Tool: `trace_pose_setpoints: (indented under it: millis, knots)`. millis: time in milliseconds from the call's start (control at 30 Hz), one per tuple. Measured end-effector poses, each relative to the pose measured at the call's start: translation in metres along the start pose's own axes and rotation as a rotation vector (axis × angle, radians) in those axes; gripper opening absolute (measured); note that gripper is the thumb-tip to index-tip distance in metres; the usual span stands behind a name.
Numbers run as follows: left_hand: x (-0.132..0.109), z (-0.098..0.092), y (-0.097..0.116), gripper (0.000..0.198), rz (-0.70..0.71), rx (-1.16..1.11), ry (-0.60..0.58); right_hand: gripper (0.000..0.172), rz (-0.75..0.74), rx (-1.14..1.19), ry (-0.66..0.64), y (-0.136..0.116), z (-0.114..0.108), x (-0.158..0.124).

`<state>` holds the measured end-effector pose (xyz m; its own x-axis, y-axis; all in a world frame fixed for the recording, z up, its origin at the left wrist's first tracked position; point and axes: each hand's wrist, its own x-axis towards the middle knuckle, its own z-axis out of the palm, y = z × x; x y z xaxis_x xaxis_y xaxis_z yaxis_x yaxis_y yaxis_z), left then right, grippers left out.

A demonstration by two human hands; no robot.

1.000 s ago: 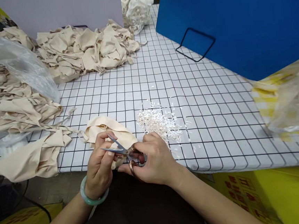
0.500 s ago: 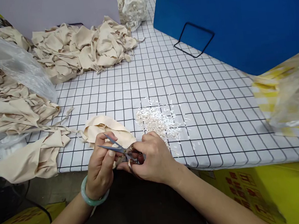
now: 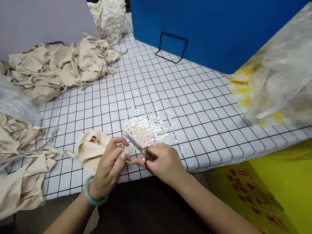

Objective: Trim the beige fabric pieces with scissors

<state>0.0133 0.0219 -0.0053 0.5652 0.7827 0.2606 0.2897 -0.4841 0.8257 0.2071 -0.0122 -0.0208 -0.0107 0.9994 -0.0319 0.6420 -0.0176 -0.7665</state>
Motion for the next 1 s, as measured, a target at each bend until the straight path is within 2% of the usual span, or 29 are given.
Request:
trace_pose_setpoints:
  millis: [67, 133, 200, 300, 333, 400, 467, 533, 600, 667, 767, 833, 933, 1000]
  knots:
    - [-0.004, -0.004, 0.007, 0.018, 0.029, 0.125, -0.149, 0.049, 0.104, -0.005, 0.033, 0.006, -0.011, 0.001]
    - [-0.013, -0.018, 0.011, 0.014, 0.043, 0.241, -0.207, 0.048, 0.148, -0.047, 0.071, 0.014, -0.021, 0.002]
    - [-0.025, -0.042, 0.007, 0.009, 0.003, 0.344, -0.084, 0.049, 0.143, -0.067, 0.097, 0.021, -0.025, 0.003]
    - [-0.049, -0.089, -0.017, 0.021, -0.12, 0.618, 0.177, 0.046, 0.053, -0.033, 0.109, 0.021, -0.018, 0.007]
    - [-0.057, -0.103, -0.028, 0.021, -0.178, 0.709, 0.185, 0.044, 0.019, -0.018, 0.111, 0.016, -0.012, 0.009]
    - [-0.07, -0.121, -0.048, 0.02, -0.252, 0.788, 0.084, 0.037, -0.066, 0.029, 0.089, -0.001, 0.004, 0.015]
    - [-0.077, -0.126, -0.062, 0.016, -0.264, 0.782, -0.027, 0.027, -0.196, 0.087, 0.026, -0.024, 0.023, 0.024]
    - [-0.077, -0.121, -0.066, 0.011, -0.237, 0.768, -0.059, 0.018, -0.346, 0.127, -0.091, -0.05, 0.046, 0.037]
    - [-0.076, -0.116, -0.06, 0.01, -0.185, 0.746, -0.019, 0.015, -0.45, 0.145, -0.222, -0.072, 0.07, 0.05]
    - [-0.078, -0.113, -0.046, 0.012, -0.127, 0.7, 0.072, 0.016, -0.495, 0.164, -0.313, -0.086, 0.092, 0.059]
    - [-0.09, -0.11, -0.02, 0.013, -0.169, 0.589, 0.247, 0.015, -0.439, 0.312, -0.319, -0.096, 0.116, 0.066]
    - [-0.099, -0.106, -0.005, 0.011, -0.338, 0.385, 0.285, 0.011, -0.339, 0.52, -0.253, -0.1, 0.123, 0.068]
    - [-0.103, -0.096, 0.002, 0.018, -0.614, -0.339, 0.147, 0.016, -0.207, 0.79, -0.188, -0.111, 0.121, 0.073]
    - [-0.099, -0.088, -0.002, 0.034, -0.703, -0.816, 0.068, 0.021, -0.165, 0.874, -0.222, -0.118, 0.113, 0.076]
